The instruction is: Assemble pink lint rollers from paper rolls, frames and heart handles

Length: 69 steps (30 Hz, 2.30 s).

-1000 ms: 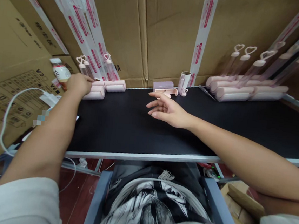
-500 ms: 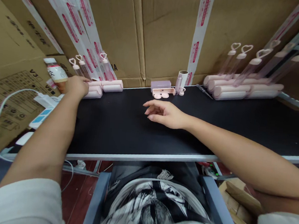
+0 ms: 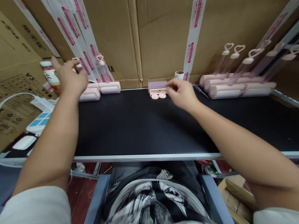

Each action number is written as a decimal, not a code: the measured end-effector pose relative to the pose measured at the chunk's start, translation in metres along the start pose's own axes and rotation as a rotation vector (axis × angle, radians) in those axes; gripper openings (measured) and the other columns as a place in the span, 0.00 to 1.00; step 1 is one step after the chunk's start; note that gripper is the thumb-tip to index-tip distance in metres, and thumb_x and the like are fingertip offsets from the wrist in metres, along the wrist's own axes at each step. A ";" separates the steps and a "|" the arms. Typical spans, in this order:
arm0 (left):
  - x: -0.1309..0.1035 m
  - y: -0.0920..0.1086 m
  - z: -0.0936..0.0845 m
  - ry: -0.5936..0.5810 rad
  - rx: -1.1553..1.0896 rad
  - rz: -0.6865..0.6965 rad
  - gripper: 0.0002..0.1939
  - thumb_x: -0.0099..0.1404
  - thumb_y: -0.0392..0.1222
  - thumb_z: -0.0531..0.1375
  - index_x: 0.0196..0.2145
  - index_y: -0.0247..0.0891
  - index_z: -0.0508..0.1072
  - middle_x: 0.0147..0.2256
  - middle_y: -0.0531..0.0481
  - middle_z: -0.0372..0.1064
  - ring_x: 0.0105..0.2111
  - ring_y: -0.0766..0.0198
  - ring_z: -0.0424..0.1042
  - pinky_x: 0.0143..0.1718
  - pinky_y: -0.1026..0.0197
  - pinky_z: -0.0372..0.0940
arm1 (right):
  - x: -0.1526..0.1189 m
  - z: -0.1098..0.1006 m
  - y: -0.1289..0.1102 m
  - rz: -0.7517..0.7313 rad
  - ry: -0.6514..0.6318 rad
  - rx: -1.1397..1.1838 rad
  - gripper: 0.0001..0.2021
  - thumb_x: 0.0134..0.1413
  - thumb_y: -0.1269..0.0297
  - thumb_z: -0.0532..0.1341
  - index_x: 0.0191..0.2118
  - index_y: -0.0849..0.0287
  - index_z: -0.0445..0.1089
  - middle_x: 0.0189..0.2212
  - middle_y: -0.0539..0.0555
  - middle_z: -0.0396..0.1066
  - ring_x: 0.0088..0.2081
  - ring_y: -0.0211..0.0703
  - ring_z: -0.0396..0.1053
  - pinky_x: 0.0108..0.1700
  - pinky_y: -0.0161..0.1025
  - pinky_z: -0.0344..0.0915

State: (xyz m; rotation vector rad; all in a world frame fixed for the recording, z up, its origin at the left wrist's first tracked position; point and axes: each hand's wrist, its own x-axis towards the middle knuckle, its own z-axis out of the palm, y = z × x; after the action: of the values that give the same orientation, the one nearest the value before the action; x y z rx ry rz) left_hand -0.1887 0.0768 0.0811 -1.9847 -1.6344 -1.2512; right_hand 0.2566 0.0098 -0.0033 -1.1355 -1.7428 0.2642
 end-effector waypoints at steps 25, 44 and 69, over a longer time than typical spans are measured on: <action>-0.111 0.156 0.056 -0.518 -0.412 0.233 0.16 0.69 0.44 0.63 0.49 0.37 0.85 0.48 0.43 0.80 0.38 0.61 0.78 0.51 0.51 0.75 | 0.046 -0.026 0.059 0.150 0.163 -0.394 0.07 0.63 0.64 0.63 0.42 0.59 0.79 0.36 0.61 0.80 0.40 0.55 0.76 0.50 0.50 0.71; -0.125 0.174 0.066 -0.324 -0.585 0.987 0.27 0.75 0.62 0.63 0.64 0.47 0.79 0.64 0.37 0.76 0.68 0.45 0.71 0.70 0.36 0.66 | -0.010 0.021 -0.038 0.679 -0.380 1.024 0.07 0.57 0.67 0.71 0.35 0.58 0.72 0.24 0.49 0.69 0.24 0.36 0.61 0.25 0.33 0.60; -0.130 0.161 0.057 -0.855 -0.445 0.458 0.21 0.74 0.60 0.60 0.52 0.41 0.72 0.30 0.56 0.70 0.28 0.63 0.70 0.37 0.60 0.63 | 0.026 -0.014 0.076 0.307 0.010 -0.455 0.02 0.61 0.66 0.69 0.37 0.59 0.78 0.38 0.62 0.79 0.44 0.57 0.76 0.55 0.54 0.72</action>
State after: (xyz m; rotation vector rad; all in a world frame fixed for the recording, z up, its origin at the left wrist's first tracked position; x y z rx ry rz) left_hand -0.0165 -0.0206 -0.0024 -3.2346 -1.0627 -0.6392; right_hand 0.3097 0.0671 -0.0282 -1.7353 -1.6597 0.0430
